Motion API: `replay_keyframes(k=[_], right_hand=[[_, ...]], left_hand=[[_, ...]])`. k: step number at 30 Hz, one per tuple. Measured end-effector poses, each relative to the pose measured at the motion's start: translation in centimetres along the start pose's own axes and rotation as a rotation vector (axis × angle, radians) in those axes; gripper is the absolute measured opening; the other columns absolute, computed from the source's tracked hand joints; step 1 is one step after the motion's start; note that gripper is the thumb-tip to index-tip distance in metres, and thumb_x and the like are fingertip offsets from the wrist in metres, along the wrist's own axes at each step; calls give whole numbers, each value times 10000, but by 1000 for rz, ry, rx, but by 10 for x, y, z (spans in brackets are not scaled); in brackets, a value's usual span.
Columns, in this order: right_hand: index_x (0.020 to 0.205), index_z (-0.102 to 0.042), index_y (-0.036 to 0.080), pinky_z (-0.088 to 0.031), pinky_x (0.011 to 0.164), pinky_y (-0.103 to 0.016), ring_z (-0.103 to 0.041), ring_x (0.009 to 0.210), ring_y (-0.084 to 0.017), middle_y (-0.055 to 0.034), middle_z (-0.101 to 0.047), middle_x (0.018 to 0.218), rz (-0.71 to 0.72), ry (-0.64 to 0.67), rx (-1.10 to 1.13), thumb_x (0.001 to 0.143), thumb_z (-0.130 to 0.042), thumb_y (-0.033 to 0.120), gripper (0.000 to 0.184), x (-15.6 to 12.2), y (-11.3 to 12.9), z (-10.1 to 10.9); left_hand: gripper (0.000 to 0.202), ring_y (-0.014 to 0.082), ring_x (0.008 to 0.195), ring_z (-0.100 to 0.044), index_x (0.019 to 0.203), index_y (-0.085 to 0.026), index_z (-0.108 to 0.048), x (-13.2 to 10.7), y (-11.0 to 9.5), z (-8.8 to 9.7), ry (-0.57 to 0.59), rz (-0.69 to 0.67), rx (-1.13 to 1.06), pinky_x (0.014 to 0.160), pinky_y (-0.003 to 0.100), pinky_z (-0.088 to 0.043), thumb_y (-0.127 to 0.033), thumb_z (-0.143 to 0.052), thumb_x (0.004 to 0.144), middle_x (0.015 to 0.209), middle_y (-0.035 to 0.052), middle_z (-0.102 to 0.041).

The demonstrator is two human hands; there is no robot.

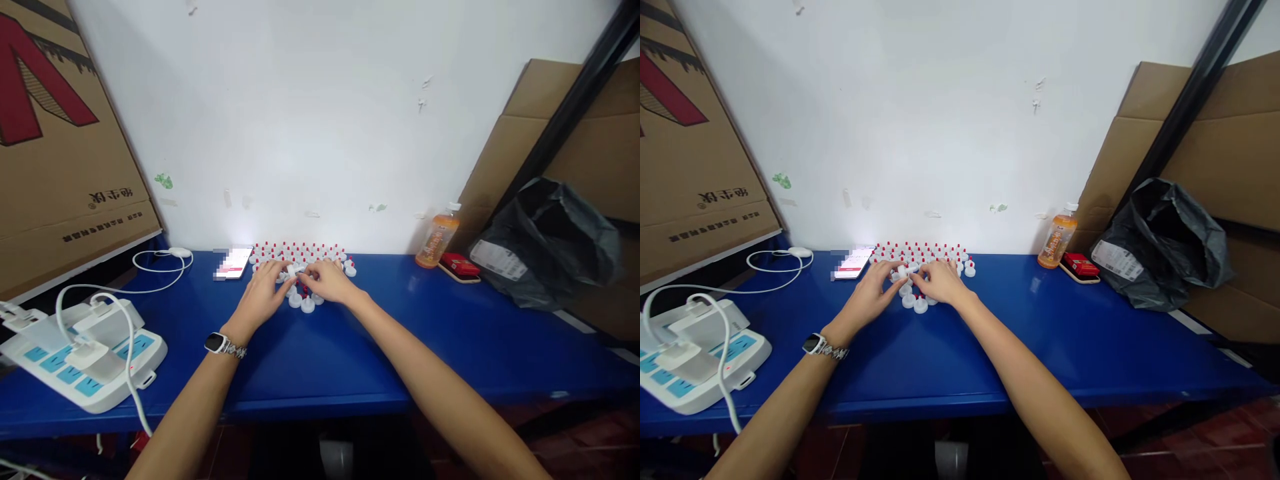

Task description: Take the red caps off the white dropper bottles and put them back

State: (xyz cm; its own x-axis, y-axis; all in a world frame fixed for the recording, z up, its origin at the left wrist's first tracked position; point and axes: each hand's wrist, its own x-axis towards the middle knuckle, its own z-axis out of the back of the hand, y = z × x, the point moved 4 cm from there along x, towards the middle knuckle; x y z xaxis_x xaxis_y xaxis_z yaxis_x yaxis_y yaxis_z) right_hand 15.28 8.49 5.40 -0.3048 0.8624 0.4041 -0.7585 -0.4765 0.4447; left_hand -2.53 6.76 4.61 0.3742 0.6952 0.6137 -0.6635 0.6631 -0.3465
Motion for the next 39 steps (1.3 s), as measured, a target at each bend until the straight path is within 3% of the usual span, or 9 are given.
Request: replay_keyframes(k=[4, 9, 11, 14, 18, 21, 26, 33, 39], right_hand=[[821, -657, 188, -412, 714, -271, -573, 712, -149, -11, -655, 731, -1, -11, 349, 962, -453, 424, 342, 3, 1, -1], [887, -636, 170, -473, 675, -259, -629, 701, -150, -19, -679, 746, 24, 23, 728, 849, -632, 421, 254, 8, 3, -4], [881, -646, 159, -475, 669, -253, -641, 708, -150, -32, -693, 768, 14, -29, 689, 833, -650, 357, 204, 14, 0, -1], [839, -679, 149, -461, 678, -244, -641, 715, -146, -44, -711, 779, 4, -62, 400, 824, -622, 220, 93, 29, -8, 4], [809, -726, 157, -446, 702, -241, -656, 756, -165, -56, -739, 812, 1, 114, -16, 786, -604, 119, 130, 47, -17, -5], [818, -746, 169, -436, 711, -245, -666, 791, -181, -59, -752, 846, 38, 202, -184, 796, -605, 136, 147, 52, -17, -15], [863, -750, 171, -418, 669, -228, -655, 759, -160, -45, -751, 845, 30, 268, -171, 827, -608, 191, 148, 48, -13, -22], [961, -727, 177, -391, 640, -241, -628, 709, -155, -43, -732, 832, 71, 196, -154, 859, -635, 366, 234, 55, 0, -22], [808, -711, 173, -386, 678, -250, -621, 731, -154, -37, -724, 795, 105, 192, -119, 839, -656, 254, 103, 61, 10, -27]], left_hand=[[364, 259, 1071, -570, 1270, -237, -544, -1, 0, -6, 19, 26, -7, 927, 418, -471, -437, -494, 970, 1163, 82, -635], [339, 252, 1039, -574, 1229, -220, -559, -1, -4, -6, 25, 20, -30, 918, 411, -469, -430, -497, 970, 1116, 73, -650], [383, 249, 1044, -575, 1271, -221, -530, -1, -2, -4, 9, 54, -35, 920, 406, -471, -436, -527, 954, 1137, 68, -647], [392, 242, 1039, -582, 1285, -214, -509, -1, 6, 2, -45, 128, -26, 919, 394, -474, -409, -539, 946, 1123, 64, -648], [182, 242, 1020, -582, 1033, -220, -606, -1, 15, 5, -39, 178, 51, 890, 386, -472, -342, -492, 960, 1012, 52, -643], [163, 243, 995, -585, 990, -224, -609, -2, 19, 4, 11, 210, 82, 843, 378, -478, -319, -482, 957, 1000, 52, -642], [160, 244, 984, -588, 980, -221, -623, -5, 20, -2, 94, 228, 108, 813, 374, -481, -284, -478, 951, 1013, 59, -641], [149, 237, 992, -597, 967, -213, -621, -7, 21, -3, 91, 242, 85, 829, 372, -492, -230, -475, 942, 1031, 73, -637], [140, 250, 1008, -597, 987, -216, -607, -7, 21, -2, 64, 229, 90, 856, 396, -499, -270, -482, 952, 1022, 73, -630]])
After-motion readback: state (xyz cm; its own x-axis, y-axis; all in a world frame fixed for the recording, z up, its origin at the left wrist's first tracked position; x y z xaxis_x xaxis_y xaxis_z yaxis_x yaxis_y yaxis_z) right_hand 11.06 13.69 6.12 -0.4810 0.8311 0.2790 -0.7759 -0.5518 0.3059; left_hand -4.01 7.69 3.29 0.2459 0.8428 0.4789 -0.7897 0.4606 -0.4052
